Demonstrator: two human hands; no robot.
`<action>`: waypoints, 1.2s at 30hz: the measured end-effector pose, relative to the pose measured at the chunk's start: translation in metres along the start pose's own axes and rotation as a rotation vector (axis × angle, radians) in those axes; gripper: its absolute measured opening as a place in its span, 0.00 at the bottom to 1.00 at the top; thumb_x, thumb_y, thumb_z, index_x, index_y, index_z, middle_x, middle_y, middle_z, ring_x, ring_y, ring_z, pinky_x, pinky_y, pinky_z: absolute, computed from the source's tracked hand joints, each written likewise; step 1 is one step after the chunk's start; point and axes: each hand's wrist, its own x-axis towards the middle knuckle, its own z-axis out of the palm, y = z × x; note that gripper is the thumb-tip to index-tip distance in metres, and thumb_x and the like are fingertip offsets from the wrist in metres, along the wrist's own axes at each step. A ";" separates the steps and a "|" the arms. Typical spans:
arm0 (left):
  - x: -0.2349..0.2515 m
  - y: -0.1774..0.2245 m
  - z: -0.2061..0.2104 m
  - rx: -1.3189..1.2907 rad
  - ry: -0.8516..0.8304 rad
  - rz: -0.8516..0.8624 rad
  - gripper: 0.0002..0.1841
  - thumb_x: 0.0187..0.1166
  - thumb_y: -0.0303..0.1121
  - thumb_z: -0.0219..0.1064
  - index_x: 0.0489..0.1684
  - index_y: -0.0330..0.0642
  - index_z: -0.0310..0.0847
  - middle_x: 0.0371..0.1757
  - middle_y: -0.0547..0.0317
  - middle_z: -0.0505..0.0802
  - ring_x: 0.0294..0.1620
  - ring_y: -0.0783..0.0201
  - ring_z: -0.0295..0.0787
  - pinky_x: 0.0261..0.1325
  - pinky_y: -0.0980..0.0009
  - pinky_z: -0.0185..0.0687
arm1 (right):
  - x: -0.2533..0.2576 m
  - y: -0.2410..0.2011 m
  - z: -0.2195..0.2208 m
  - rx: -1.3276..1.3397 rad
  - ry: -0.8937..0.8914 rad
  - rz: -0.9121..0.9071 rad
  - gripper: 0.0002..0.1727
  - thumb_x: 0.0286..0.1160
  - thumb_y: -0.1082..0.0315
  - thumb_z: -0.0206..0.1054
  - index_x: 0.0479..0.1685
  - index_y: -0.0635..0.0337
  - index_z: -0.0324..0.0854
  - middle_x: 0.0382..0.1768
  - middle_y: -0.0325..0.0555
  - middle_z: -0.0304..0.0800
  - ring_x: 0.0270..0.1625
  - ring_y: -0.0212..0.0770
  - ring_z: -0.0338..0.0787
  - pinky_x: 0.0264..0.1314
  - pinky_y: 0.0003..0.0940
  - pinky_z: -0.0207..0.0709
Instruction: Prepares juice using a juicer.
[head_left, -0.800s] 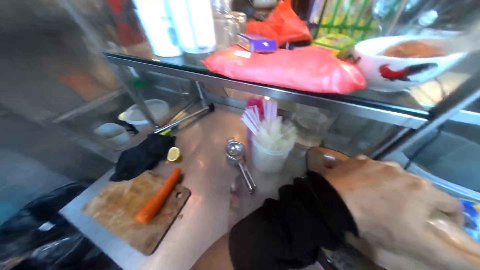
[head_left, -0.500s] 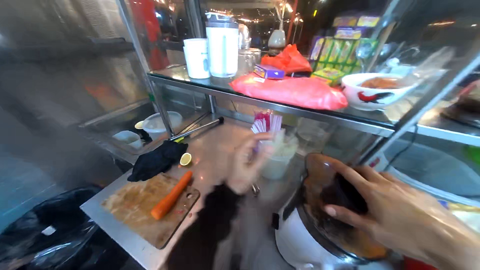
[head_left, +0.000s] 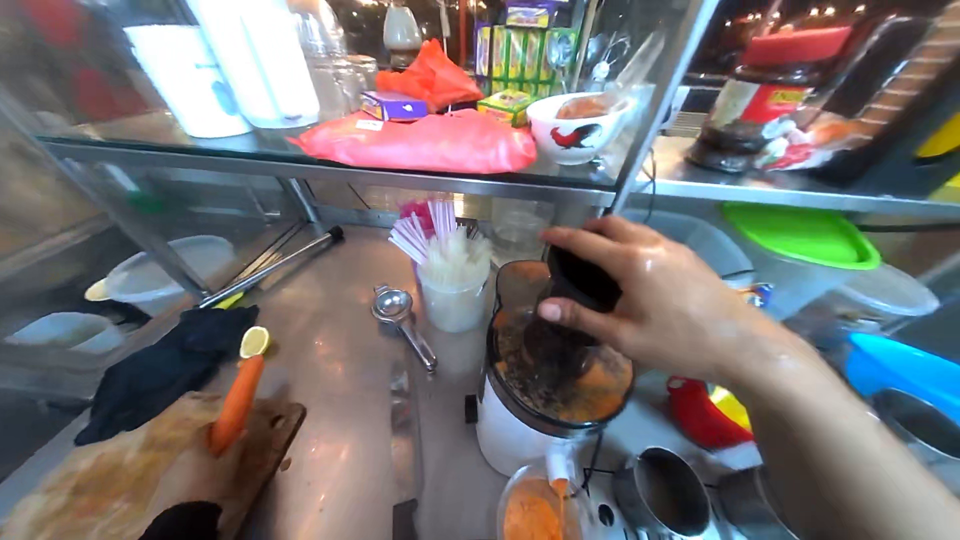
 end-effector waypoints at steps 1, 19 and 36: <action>0.013 -0.013 0.014 -0.280 -0.039 -0.157 0.33 0.84 0.44 0.62 0.74 0.16 0.70 0.63 0.17 0.85 0.66 0.31 0.85 0.71 0.48 0.80 | 0.005 0.000 -0.012 -0.001 0.007 -0.011 0.39 0.71 0.32 0.65 0.80 0.41 0.79 0.58 0.50 0.87 0.57 0.53 0.86 0.50 0.53 0.80; 0.080 0.352 -0.103 -1.675 -0.176 0.483 0.27 0.79 0.28 0.61 0.76 0.29 0.56 0.50 0.57 0.91 0.52 0.70 0.91 0.59 0.70 0.88 | 0.005 0.072 -0.093 0.908 0.185 0.656 0.22 0.94 0.52 0.46 0.71 0.50 0.81 0.44 0.46 0.92 0.33 0.39 0.91 0.27 0.31 0.85; 0.089 0.347 -0.092 -1.223 -0.540 0.595 0.31 0.80 0.34 0.67 0.77 0.22 0.64 0.72 0.38 0.84 0.74 0.58 0.81 0.78 0.66 0.74 | 0.058 0.017 -0.111 0.438 0.028 0.344 0.23 0.86 0.54 0.65 0.75 0.51 0.81 0.51 0.52 0.89 0.45 0.45 0.88 0.46 0.48 0.81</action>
